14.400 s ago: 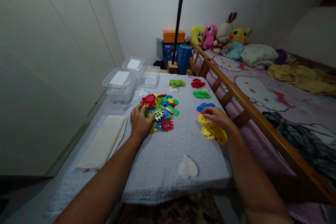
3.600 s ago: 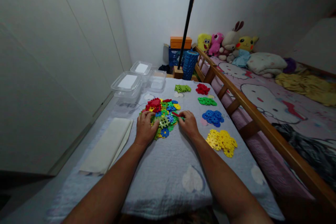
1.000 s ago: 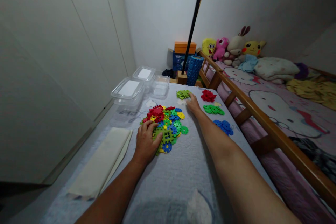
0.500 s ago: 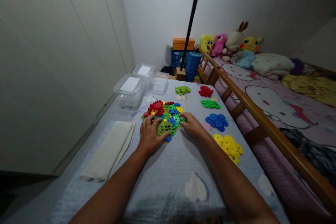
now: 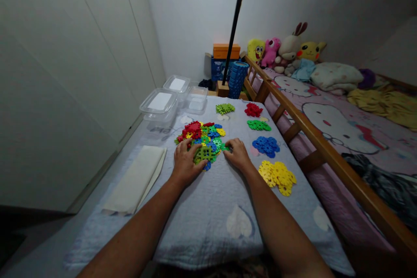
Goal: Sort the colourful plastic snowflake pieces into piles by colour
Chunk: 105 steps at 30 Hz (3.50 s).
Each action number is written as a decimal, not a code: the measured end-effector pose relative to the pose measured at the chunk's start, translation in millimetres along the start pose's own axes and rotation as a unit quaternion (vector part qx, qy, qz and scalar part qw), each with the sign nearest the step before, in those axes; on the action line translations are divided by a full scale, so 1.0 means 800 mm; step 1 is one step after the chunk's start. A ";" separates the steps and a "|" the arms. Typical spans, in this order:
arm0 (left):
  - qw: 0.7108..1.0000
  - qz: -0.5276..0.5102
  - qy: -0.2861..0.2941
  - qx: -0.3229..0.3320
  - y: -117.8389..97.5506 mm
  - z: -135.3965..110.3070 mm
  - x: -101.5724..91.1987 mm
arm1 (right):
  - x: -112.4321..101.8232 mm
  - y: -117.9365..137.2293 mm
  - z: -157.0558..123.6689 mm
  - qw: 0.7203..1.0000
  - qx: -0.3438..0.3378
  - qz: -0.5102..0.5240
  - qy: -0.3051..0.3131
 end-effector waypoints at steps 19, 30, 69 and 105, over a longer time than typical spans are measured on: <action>1.000 0.004 -0.015 0.003 0.004 0.001 0.003 | -0.022 -0.006 -0.001 0.988 0.047 0.104 -0.104; 1.000 -0.001 -0.026 0.010 -0.001 0.002 -0.001 | -0.091 -0.088 0.059 0.982 0.149 0.027 -0.117; 0.999 -0.019 -0.021 0.017 -0.004 0.003 -0.004 | -0.012 0.080 -0.021 0.993 -0.081 0.085 0.000; 0.997 -0.058 -0.042 -0.033 0.015 0.022 0.002 | -0.027 -0.055 0.109 0.825 0.351 0.414 -0.158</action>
Point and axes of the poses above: each hand's wrist, its own z-axis towards the middle knuckle, its own x-axis out of the palm, y = z × x, the point moved 7 cm from there along z, towards the middle knuckle, and after that the axes turned 4 degrees about -y, right-handed, at the moved point
